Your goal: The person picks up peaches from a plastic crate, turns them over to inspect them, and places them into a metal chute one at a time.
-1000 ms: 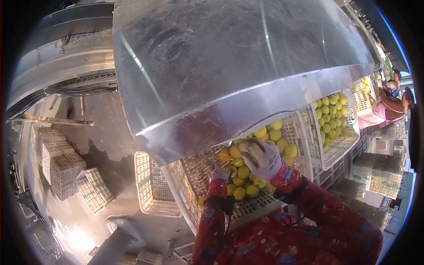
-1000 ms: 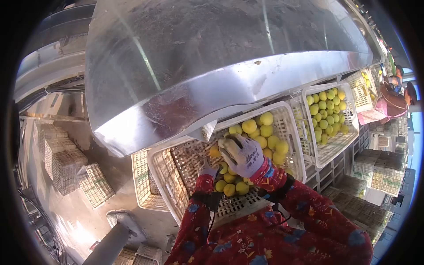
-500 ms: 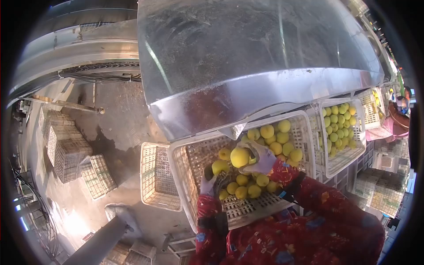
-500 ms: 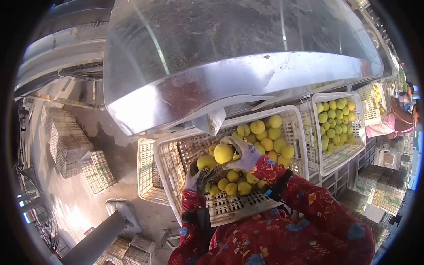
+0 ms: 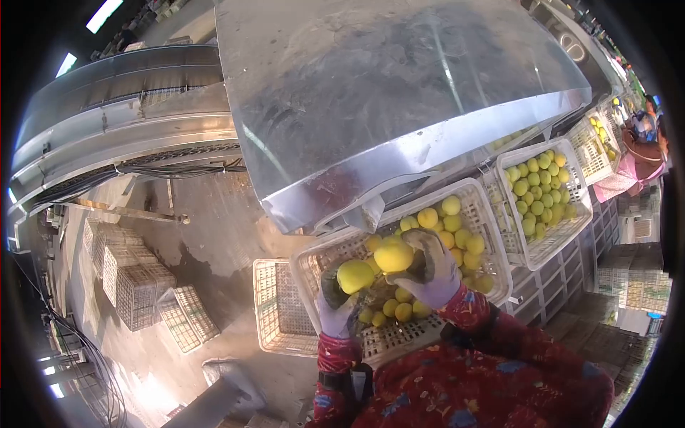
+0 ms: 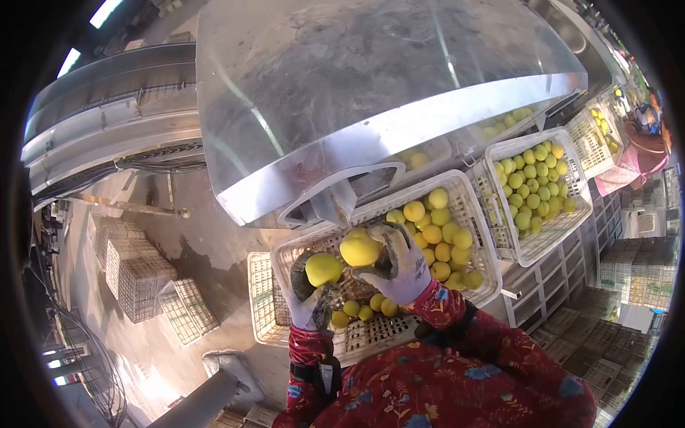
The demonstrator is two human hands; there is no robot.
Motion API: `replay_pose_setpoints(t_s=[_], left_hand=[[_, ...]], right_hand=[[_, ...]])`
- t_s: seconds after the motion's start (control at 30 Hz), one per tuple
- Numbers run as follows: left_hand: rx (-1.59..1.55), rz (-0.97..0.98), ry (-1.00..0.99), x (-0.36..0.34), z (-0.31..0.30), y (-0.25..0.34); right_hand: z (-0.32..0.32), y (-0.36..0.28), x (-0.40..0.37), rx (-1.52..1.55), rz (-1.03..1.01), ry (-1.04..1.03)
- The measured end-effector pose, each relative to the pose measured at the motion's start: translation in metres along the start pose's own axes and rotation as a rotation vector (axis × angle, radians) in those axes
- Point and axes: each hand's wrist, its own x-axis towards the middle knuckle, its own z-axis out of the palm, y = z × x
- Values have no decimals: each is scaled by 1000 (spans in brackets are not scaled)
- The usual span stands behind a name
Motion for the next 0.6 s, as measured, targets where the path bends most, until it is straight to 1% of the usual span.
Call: replay_pose_setpoints(t_s=[0.03, 0.13, 0.23, 0.27, 0.33, 0.37, 0.43, 0.5, 0.53, 0.6], left_hand=[[4, -15, 21, 0, 0, 5], [36, -6, 48, 1, 0, 19], [73, 194, 59, 9, 8, 25], [118, 197, 39, 11, 1, 26], [196, 194, 7, 13, -13, 24], [174, 172, 7, 13, -14, 26], [171, 222, -34, 21, -6, 33], [143, 237, -55, 22, 4, 30], [204, 257, -24, 24, 10, 22], [332, 301, 32, 28, 20, 7]], right_hand=[[5, -1, 13, -59, -50, 72], [41, 16, 56, -103, -87, 163], [91, 45, 96, -423, -87, 262], [87, 42, 97, -294, -27, 226], [53, 25, 91, -46, 94, 137], [34, -3, 81, 262, 240, 74], [27, -2, 55, 96, -181, -38], [34, -13, 35, 107, -269, -96], [37, -17, 27, 112, -307, -122], [57, -14, 20, 72, -205, -9]])
